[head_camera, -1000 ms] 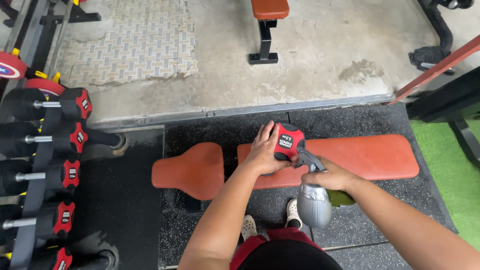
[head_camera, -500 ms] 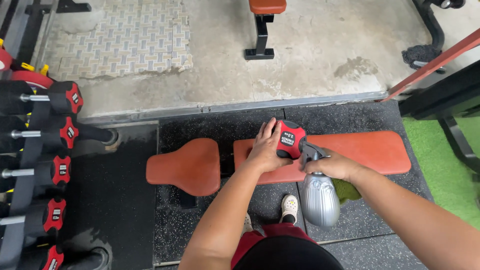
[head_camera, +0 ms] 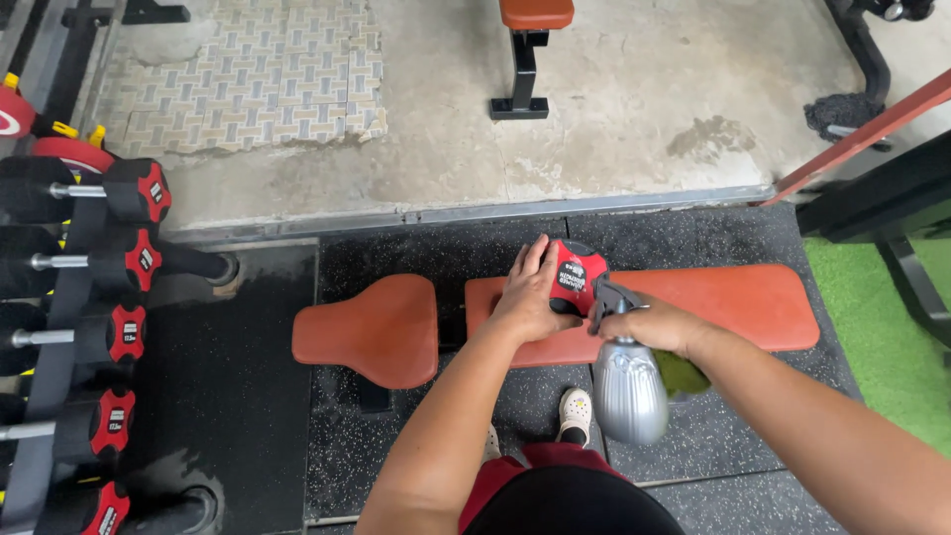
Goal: The person is cleaning and wiping down dumbbells and a weight bench in a gym using a spray bottle and a cloth.
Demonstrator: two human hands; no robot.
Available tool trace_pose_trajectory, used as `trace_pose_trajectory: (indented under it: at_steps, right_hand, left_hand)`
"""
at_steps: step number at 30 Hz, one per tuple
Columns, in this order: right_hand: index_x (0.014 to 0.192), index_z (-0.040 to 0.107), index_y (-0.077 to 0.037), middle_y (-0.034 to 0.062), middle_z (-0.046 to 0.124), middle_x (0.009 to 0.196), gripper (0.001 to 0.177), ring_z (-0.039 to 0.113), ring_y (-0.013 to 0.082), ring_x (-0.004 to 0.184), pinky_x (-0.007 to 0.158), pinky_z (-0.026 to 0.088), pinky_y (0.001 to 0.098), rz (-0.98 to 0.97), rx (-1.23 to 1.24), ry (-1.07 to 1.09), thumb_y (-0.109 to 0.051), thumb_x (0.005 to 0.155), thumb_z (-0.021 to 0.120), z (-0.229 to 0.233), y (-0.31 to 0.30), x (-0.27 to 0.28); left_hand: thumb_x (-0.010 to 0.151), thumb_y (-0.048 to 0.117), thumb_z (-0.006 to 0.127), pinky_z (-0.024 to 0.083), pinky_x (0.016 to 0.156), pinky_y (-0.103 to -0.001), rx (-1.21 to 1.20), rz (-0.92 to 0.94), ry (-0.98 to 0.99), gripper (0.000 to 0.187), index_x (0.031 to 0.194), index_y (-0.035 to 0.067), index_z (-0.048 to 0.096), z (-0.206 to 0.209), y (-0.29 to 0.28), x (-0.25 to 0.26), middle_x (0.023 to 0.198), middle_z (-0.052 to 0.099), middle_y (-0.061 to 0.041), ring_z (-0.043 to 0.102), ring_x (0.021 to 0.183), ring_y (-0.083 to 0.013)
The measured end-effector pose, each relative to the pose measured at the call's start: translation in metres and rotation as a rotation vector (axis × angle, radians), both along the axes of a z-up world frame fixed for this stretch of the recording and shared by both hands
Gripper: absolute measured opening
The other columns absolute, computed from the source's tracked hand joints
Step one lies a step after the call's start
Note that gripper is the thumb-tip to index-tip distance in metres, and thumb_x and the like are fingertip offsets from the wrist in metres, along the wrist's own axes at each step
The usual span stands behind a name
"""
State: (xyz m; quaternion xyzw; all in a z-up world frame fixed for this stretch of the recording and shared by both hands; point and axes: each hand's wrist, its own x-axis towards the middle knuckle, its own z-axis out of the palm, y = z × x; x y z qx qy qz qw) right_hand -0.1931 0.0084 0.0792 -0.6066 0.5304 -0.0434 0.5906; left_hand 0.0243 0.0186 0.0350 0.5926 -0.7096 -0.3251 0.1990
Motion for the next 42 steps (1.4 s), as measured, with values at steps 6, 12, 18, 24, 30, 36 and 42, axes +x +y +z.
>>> trace_pose_trajectory:
  at_steps: [6, 12, 18, 24, 30, 36, 42]
  right_hand:
    - [0.095, 0.071, -0.005, 0.0061, 0.075, 0.085, 0.026, 0.074, 0.0180, 0.084, 0.080, 0.058, 0.0334, -0.056, 0.017, 0.050, -0.019, 0.074, 0.072, -0.021, -0.003, -0.001]
    - [0.094, 0.074, -0.005, 0.0053, 0.075, 0.086, 0.026, 0.069, 0.0183, 0.083, 0.080, 0.055, 0.0355, 0.003, -0.092, 0.146, -0.020, 0.072, 0.072, -0.004, -0.003, 0.016]
    - [0.097, 0.072, -0.017, 0.0020, 0.074, 0.088, 0.027, 0.068, 0.0146, 0.083, 0.079, 0.054, 0.0324, -0.025, -0.069, 0.045, -0.022, 0.071, 0.071, -0.002, -0.006, 0.026]
    - [0.094, 0.074, -0.009, 0.0079, 0.074, 0.084, 0.025, 0.067, 0.0193, 0.079, 0.076, 0.054, 0.0355, 0.072, -0.084, 0.262, -0.025, 0.076, 0.072, -0.006, 0.006, 0.019]
    - [0.098, 0.073, -0.011, 0.0049, 0.074, 0.085, 0.029, 0.068, 0.0169, 0.081, 0.077, 0.055, 0.0343, 0.030, -0.072, 0.261, -0.024, 0.072, 0.072, -0.014, 0.013, -0.005]
    - [0.103, 0.072, -0.012, 0.0064, 0.075, 0.090, 0.031, 0.070, 0.0163, 0.085, 0.081, 0.055, 0.0343, -0.153, -0.088, 0.211, -0.025, 0.075, 0.073, -0.013, 0.008, -0.016]
    - [0.109, 0.074, -0.010, 0.0093, 0.076, 0.099, 0.035, 0.069, 0.0192, 0.093, 0.084, 0.055, 0.0361, -0.145, -0.122, 0.231, -0.029, 0.079, 0.073, -0.027, 0.001, -0.025]
  left_hand:
    - [0.055, 0.040, 0.097, 0.021, 0.127, -0.042, -0.034, 0.020, 0.073, 0.154, 0.163, 0.007, -0.009, -0.019, -0.001, -0.002, 0.170, 0.014, -0.015, 0.015, 0.156, -0.0362]
    - [0.053, 0.040, 0.097, 0.019, 0.126, -0.040, 0.036, 0.028, 0.062, 0.159, 0.160, 0.008, -0.016, -0.009, -0.002, -0.003, 0.170, 0.011, -0.014, 0.011, 0.156, -0.0335]
    - [0.058, 0.041, 0.096, 0.018, 0.128, -0.040, -0.027, 0.046, 0.058, 0.156, 0.162, 0.006, -0.014, -0.028, -0.006, -0.003, 0.170, 0.013, -0.016, 0.012, 0.157, -0.0347]
    - [0.054, 0.048, 0.097, 0.016, 0.126, -0.039, -0.012, 0.033, 0.052, 0.158, 0.159, 0.004, -0.013, -0.019, -0.006, 0.002, 0.171, 0.008, -0.015, 0.009, 0.157, -0.0346]
    - [0.055, 0.050, 0.096, 0.016, 0.127, -0.039, -0.001, 0.022, 0.011, 0.156, 0.160, 0.005, -0.011, -0.014, -0.005, 0.006, 0.171, 0.008, -0.014, 0.009, 0.157, -0.0339]
    - [0.058, 0.051, 0.095, 0.015, 0.127, -0.039, 0.013, 0.016, -0.019, 0.154, 0.161, 0.007, -0.011, -0.014, -0.007, 0.004, 0.171, 0.006, -0.014, 0.007, 0.157, -0.0344]
    - [0.059, 0.050, 0.094, 0.013, 0.126, -0.040, 0.084, 0.013, -0.034, 0.152, 0.160, 0.009, -0.012, -0.001, -0.004, 0.003, 0.172, 0.002, -0.012, 0.004, 0.157, -0.0338]
